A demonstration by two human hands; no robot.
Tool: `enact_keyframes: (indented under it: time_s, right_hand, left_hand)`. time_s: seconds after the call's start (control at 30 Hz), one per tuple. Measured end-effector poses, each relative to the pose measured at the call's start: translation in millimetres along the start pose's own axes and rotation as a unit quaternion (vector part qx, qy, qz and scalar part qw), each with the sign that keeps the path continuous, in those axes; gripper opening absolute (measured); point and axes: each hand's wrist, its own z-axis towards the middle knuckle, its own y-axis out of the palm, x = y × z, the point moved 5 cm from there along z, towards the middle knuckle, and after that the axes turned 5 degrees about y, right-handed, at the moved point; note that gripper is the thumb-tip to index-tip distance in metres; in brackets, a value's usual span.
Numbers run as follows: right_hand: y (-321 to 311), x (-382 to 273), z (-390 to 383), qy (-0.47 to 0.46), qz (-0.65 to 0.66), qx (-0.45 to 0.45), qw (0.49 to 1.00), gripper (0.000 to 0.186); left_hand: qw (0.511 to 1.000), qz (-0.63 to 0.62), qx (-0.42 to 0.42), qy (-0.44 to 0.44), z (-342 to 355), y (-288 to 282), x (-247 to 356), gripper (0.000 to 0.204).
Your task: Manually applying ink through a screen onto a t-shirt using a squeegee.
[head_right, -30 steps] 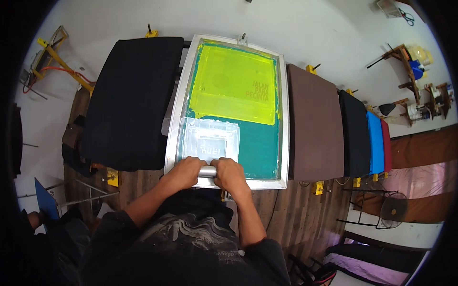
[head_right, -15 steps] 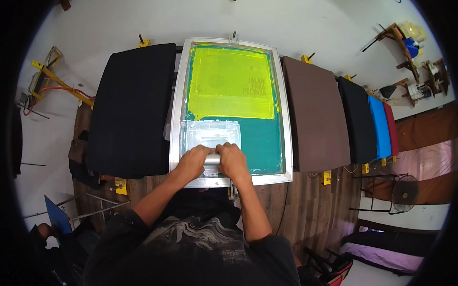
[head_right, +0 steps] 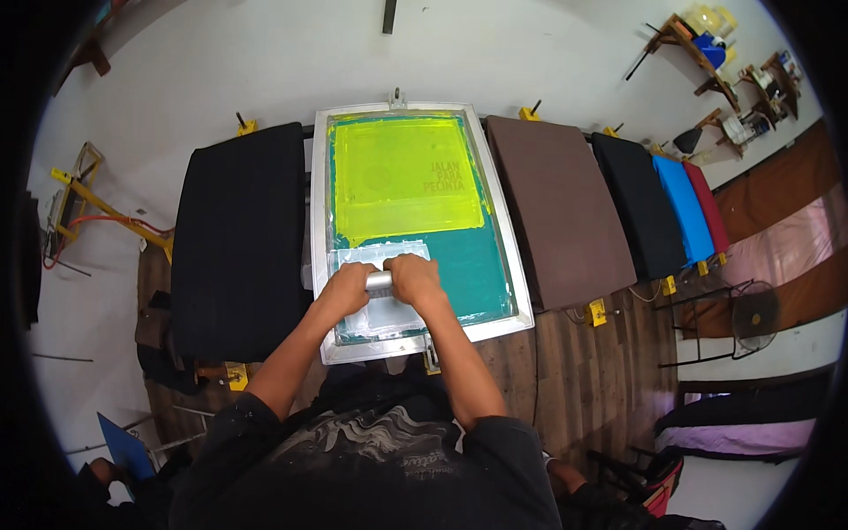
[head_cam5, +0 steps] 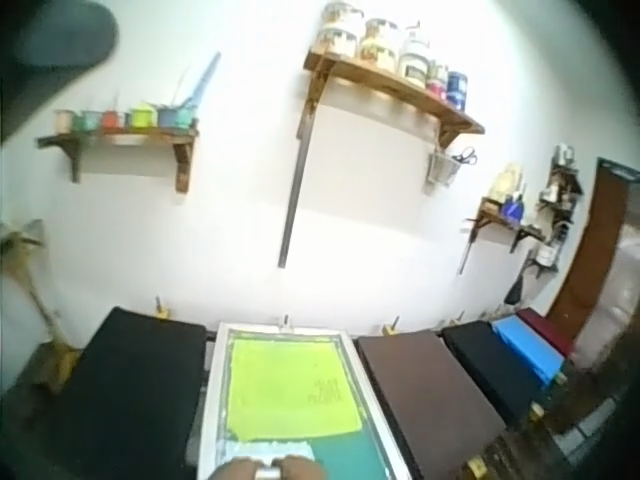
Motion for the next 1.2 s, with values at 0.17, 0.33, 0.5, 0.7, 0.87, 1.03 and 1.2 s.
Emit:
enact_keyframes:
  time_s: [0.17, 0.33, 0.5, 0.7, 0.87, 1.03, 1.2]
  right_hand:
    - [12.1, 6.1, -3.2, 0.016, 0.021, 0.012, 1.000, 0.031]
    - [24.8, 7.9, -28.1, -0.009, 0.064, 0.057, 0.996, 0.036]
    - [38.0, 6.2, -58.5, -0.016, 0.063, 0.049, 0.997, 0.037]
    - [47.1, 6.0, -89.9, -0.014, 0.052, 0.031, 0.998, 0.052]
    - [38.9, 39.6, -143.5, 0.029, 0.222, 0.173, 0.959, 0.059]
    - [90.1, 88.4, -184.1, 0.165, 0.328, 0.128, 0.921, 0.042]
    - [156.5, 99.9, -176.4, 0.201, 0.654, 0.052, 0.727, 0.038]
  left_hand:
    - [0.999, -0.008, 0.031, -0.012, -6.0, 8.9, -0.1, 0.042]
    - [0.999, 0.013, 0.031, 0.003, -25.8, 22.8, 7.0, 0.037]
    - [1.000, -0.010, 0.017, -0.008, -52.4, 38.8, 16.1, 0.038]
    - [0.998, -0.003, 0.061, 0.022, -76.1, 46.4, 27.5, 0.044]
    - [0.996, 0.014, 0.083, 0.021, -84.7, 49.7, 32.8, 0.041]
    - [0.997, 0.024, 0.070, 0.019, -85.8, 39.6, 39.9, 0.044]
    - [0.997, 0.033, 0.070, 0.025, -84.7, 41.9, 38.3, 0.050]
